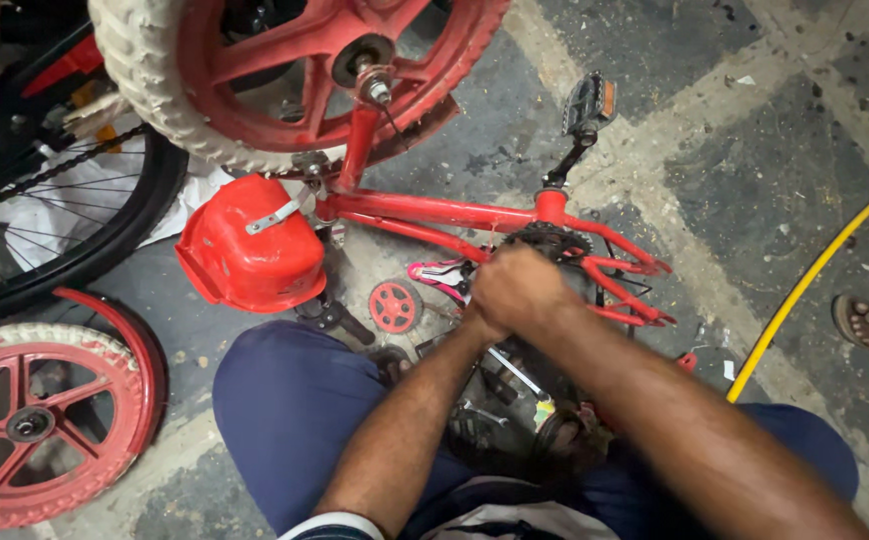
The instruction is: The person sits on the floor and uses a wrench and screwdriver to adjust the chain and crankset of a red children's bicycle. They rotate the pedals and crank arm to align the chain and tighten bolts on the crank assembly.
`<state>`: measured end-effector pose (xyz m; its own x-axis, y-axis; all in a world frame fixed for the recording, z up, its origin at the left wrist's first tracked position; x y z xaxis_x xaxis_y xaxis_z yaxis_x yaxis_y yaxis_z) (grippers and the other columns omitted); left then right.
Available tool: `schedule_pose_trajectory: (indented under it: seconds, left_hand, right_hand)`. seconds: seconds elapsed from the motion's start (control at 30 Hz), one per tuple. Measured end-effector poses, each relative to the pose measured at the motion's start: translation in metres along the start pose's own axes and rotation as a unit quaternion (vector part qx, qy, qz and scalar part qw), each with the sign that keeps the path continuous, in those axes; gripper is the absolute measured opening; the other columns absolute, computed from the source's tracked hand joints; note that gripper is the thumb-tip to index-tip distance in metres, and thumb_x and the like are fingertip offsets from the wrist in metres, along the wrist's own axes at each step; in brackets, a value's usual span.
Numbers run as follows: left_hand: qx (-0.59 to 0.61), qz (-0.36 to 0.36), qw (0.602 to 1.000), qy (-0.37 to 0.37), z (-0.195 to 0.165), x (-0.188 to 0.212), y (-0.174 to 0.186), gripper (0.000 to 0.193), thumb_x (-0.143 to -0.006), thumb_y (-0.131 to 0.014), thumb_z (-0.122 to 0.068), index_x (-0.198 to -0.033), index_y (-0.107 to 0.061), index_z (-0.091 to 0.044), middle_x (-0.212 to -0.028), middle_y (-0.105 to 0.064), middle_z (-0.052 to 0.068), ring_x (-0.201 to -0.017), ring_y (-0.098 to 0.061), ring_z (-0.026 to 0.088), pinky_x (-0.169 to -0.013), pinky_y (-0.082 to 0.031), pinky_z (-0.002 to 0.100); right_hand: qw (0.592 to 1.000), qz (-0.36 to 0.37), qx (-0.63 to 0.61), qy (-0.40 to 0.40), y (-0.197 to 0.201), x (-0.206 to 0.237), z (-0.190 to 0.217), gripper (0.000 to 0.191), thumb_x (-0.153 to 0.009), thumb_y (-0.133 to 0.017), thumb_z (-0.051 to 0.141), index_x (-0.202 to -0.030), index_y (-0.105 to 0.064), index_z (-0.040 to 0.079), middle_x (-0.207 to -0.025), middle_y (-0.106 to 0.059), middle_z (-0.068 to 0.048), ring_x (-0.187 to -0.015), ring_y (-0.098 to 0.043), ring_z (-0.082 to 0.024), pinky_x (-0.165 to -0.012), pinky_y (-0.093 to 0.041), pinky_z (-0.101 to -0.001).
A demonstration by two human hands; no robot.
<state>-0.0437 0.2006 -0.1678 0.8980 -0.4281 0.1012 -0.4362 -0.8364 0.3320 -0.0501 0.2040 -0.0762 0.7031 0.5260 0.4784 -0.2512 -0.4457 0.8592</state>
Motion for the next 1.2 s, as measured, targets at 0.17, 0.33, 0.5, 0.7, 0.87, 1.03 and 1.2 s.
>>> schedule_pose_trajectory:
  seconds: [0.17, 0.33, 0.5, 0.7, 0.87, 1.03, 1.2]
  left_hand:
    - [0.022, -0.006, 0.998, 0.063, 0.008, 0.009, 0.007, 0.044, -0.091, -0.071, -0.035, -0.129, -0.067, -0.013, -0.133, -0.066, 0.014, -0.124, -0.062, 0.029, -0.1, -0.05, 0.042]
    - [0.151, -0.035, 0.986, 0.064, 0.003, 0.013, 0.017, 0.055, -0.072, -0.081, -0.021, -0.124, -0.069, -0.009, -0.118, -0.075, 0.015, -0.11, -0.072, 0.029, -0.095, -0.055, 0.04]
    - [0.121, -0.033, 0.991, 0.035, 0.008, 0.003, 0.004, 0.061, -0.068, -0.087, -0.018, -0.124, -0.068, -0.005, -0.121, -0.072, 0.017, -0.113, -0.068, 0.031, -0.096, -0.053, 0.04]
    - [0.127, -0.036, 0.99, 0.049, 0.025, 0.006, -0.005, 0.067, -0.07, -0.086, -0.021, -0.132, -0.064, -0.007, -0.129, -0.069, 0.016, -0.12, -0.067, 0.031, -0.101, -0.052, 0.039]
    - [0.094, -0.018, 0.991, 0.094, 0.027, 0.007, -0.008, 0.075, -0.069, -0.087, -0.025, -0.137, -0.06, -0.009, -0.133, -0.068, 0.016, -0.122, -0.066, 0.031, -0.101, -0.051, 0.04]
    - [0.078, -0.046, 0.993, 0.075, 0.019, 0.01, -0.003, 0.074, -0.071, -0.09, -0.023, -0.135, -0.058, -0.006, -0.133, -0.066, 0.018, -0.123, -0.064, 0.033, -0.102, -0.05, 0.042]
    - [0.088, -0.042, 0.992, 0.074, 0.015, 0.012, -0.008, 0.065, -0.073, -0.085, -0.022, -0.133, -0.063, -0.009, -0.126, -0.072, 0.016, -0.119, -0.068, 0.032, -0.098, -0.053, 0.041]
  right_hand:
    - [0.998, -0.003, -0.056, -0.008, -0.004, -0.005, -0.016, 0.017, -0.082, -0.066, 0.02, -0.083, -0.08, 0.01, -0.088, -0.075, -0.012, -0.084, -0.073, -0.03, -0.072, -0.06, -0.0458]
    - [0.963, -0.248, -0.096, -0.049, -0.031, 0.086, -0.04, 0.018, -0.074, -0.063, 0.012, -0.091, -0.07, 0.008, -0.085, -0.073, -0.013, -0.081, -0.072, -0.032, -0.071, -0.058, -0.0441]
    - [0.933, -0.24, -0.228, -0.142, -0.09, 0.09, -0.05, 0.036, -0.082, -0.058, 0.004, -0.115, -0.073, 0.007, -0.098, -0.076, -0.018, -0.078, -0.073, -0.034, -0.066, -0.057, -0.0469]
    - [0.744, -0.371, -0.539, -0.136, -0.099, 0.045, -0.027, 0.033, -0.101, -0.047, 0.005, -0.128, -0.064, 0.004, -0.112, -0.072, -0.023, -0.102, -0.071, -0.043, -0.086, -0.054, -0.0534]
    - [0.885, -0.081, -0.378, -0.261, -0.124, 0.081, -0.051, 0.031, -0.091, -0.068, 0.024, -0.121, -0.07, 0.017, -0.101, -0.074, -0.021, -0.097, -0.07, -0.042, -0.085, -0.054, -0.0529]
    - [0.843, -0.22, -0.414, -0.266, -0.123, 0.127, -0.059, 0.034, -0.091, -0.069, 0.023, -0.123, -0.07, 0.011, -0.107, -0.072, -0.023, -0.101, -0.068, -0.044, -0.084, -0.054, -0.0519]
    - [0.777, -0.268, -0.503, -0.266, -0.155, 0.127, -0.053, 0.035, -0.092, -0.069, 0.023, -0.124, -0.067, 0.007, -0.114, -0.071, -0.023, -0.106, -0.07, -0.041, -0.088, -0.054, -0.0476]
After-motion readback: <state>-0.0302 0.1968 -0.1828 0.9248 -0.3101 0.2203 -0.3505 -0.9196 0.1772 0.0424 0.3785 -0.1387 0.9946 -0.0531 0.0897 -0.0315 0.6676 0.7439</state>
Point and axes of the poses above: each hand's wrist, its own x-axis away from the middle knuckle, its own y-axis out of the back of the hand, z = x × y, the point moved 6 cm from there along -x, towards the middle knuckle
